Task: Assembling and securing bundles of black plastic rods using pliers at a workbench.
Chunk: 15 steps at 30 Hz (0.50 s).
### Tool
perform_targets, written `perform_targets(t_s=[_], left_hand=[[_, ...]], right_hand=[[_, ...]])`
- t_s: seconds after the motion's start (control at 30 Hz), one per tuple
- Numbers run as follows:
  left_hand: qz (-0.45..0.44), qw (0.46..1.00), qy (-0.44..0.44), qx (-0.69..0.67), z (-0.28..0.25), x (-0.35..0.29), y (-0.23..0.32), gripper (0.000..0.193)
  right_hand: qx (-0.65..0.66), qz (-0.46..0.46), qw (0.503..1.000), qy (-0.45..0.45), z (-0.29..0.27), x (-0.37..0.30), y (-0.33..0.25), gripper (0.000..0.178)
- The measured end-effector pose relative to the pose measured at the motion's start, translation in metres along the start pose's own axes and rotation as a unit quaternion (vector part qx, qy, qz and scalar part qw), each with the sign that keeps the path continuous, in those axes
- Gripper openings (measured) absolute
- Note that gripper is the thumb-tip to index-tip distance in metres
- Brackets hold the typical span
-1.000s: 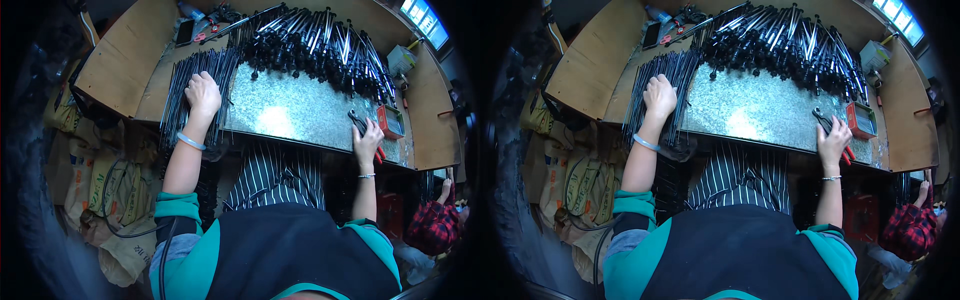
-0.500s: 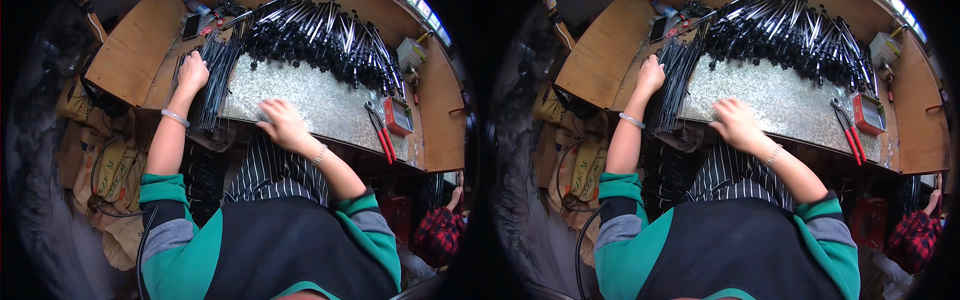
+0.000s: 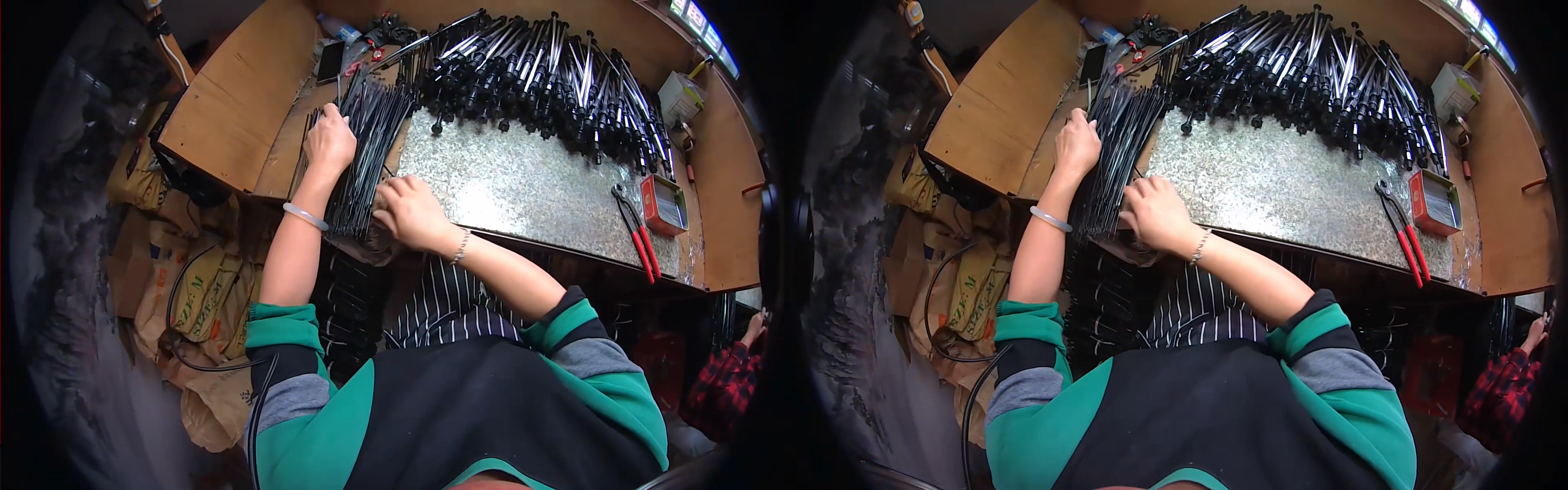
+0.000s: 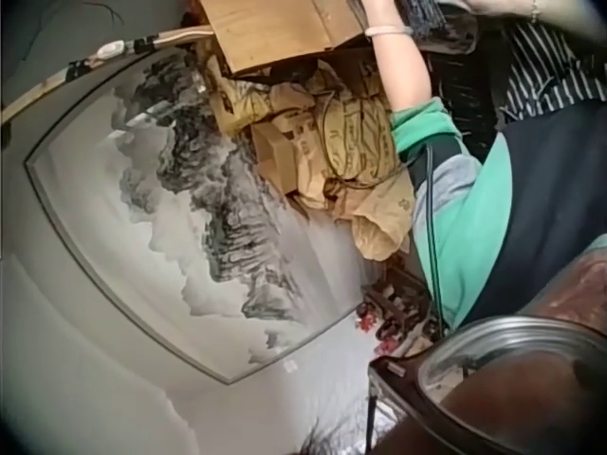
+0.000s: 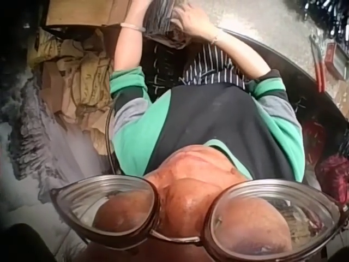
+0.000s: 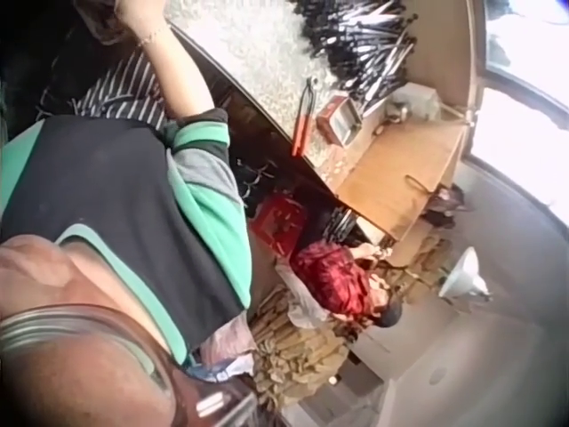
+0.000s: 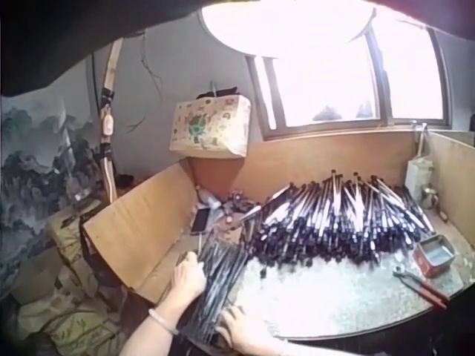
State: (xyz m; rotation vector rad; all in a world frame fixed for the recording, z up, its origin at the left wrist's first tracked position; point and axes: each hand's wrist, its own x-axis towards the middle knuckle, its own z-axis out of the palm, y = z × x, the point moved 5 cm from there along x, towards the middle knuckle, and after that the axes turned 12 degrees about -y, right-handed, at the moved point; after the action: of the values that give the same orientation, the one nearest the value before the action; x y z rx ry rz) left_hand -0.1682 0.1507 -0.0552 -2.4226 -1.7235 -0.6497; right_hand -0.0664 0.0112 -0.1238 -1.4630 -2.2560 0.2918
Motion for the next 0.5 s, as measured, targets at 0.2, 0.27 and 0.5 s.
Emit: perform_targets(t_s=[0.2,0.27,0.5], left_hand=[[0.018,0.994,0.013,-0.104,-0.045,-0.018,0.031,0.023],[0.069,0.988,0.044,-0.128,-0.049,-0.029,0.049,0.023],[0.198,0.97,-0.005,-0.14,-0.008,-0.072,0.087,0.022]], right_hand=[[0.173,0.069,0.966,0.18,-0.045,0.007,0.05,0.063],[0.343,0.093,0.914,0.195,-0.051,0.032,0.06,0.057],[0.765,0.124,0.568,0.275,-0.025,0.082,0.078,0.022]])
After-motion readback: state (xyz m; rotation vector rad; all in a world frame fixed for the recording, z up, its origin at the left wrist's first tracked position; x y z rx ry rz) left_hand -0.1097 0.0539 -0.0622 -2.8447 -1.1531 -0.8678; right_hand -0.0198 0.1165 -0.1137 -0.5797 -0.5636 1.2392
